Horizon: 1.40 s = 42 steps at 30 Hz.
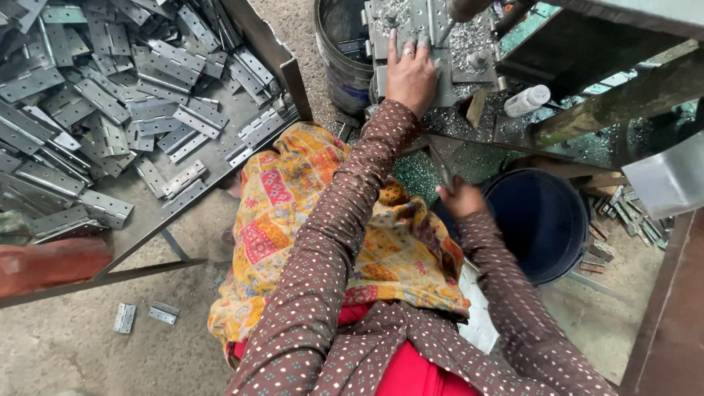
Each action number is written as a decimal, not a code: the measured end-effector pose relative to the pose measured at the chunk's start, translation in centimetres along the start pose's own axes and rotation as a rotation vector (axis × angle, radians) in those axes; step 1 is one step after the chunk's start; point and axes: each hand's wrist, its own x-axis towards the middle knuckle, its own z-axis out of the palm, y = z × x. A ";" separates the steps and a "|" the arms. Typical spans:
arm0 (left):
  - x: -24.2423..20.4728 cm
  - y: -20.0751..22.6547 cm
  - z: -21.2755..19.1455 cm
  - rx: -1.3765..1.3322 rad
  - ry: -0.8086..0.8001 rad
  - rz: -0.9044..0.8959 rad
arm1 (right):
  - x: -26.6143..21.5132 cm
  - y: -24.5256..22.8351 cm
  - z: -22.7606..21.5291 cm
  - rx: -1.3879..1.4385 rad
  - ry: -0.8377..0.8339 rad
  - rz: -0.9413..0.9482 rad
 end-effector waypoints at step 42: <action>-35.4 -47.8 -7.4 0.014 0.370 -1.857 | 0.3 -3.3 -8.3 -0.222 -0.127 0.195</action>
